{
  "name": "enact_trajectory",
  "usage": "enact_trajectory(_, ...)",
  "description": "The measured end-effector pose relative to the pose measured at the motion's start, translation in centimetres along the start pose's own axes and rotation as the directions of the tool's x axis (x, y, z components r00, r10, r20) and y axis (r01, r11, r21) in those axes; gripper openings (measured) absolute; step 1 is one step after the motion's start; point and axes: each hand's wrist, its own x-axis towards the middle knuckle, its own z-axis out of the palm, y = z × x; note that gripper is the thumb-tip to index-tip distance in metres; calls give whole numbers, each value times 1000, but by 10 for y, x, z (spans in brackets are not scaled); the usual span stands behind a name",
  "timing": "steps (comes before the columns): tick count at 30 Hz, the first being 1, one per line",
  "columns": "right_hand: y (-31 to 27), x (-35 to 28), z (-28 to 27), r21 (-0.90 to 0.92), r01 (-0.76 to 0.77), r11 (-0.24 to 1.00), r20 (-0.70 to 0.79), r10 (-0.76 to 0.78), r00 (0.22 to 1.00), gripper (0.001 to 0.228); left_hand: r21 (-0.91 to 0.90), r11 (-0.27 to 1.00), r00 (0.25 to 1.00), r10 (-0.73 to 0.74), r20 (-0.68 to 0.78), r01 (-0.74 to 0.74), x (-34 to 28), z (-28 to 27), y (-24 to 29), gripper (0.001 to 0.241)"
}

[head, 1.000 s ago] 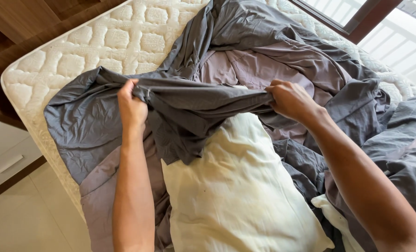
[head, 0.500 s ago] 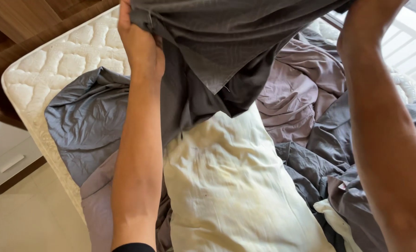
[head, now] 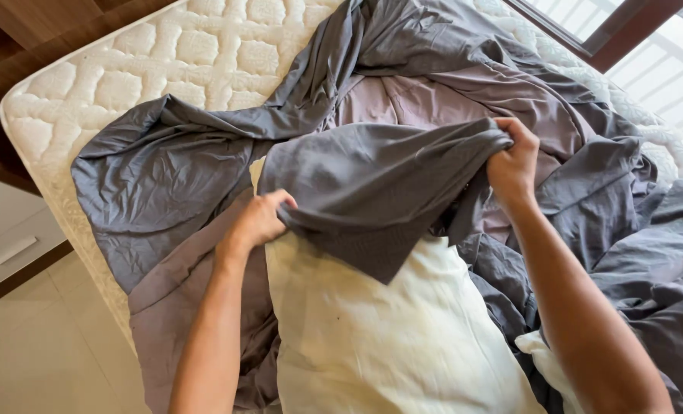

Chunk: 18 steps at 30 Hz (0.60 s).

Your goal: The person places a pillow on a bed, then inserts it into a grey pillowcase. They adjust the fabric around the pillow, tucking in the corners and smoothing the surface to fit the case properly.

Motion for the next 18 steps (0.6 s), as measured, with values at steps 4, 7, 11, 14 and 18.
enact_trajectory(4, -7, -26, 16, -110, -65, 992, 161, 82, 983, 26, 165, 969, 962, 145, 230, -186, 0, 34, -38, 28)
enact_trajectory(7, -29, -48, 20, -277, -94, 956, 444, 214, 870, 41, 162, 981, 979, 133, -153, -108, 8, 39, -60, 31)
enact_trajectory(11, -38, -70, 19, -592, 209, 778, 707, 377, 598, 89, 357, 926, 985, -67, -160, 121, -4, 28, -45, 41)
enact_trajectory(14, 16, -94, 14, -662, 327, 674, 724, 463, 512, 49, 340, 938, 996, -83, 21, 71, -19, 47, -25, 92)
enact_trajectory(18, 22, -95, 17, -553, 345, 758, 653, 138, 744, 42, 216, 972, 995, 98, 6, -97, -43, 75, 61, 128)
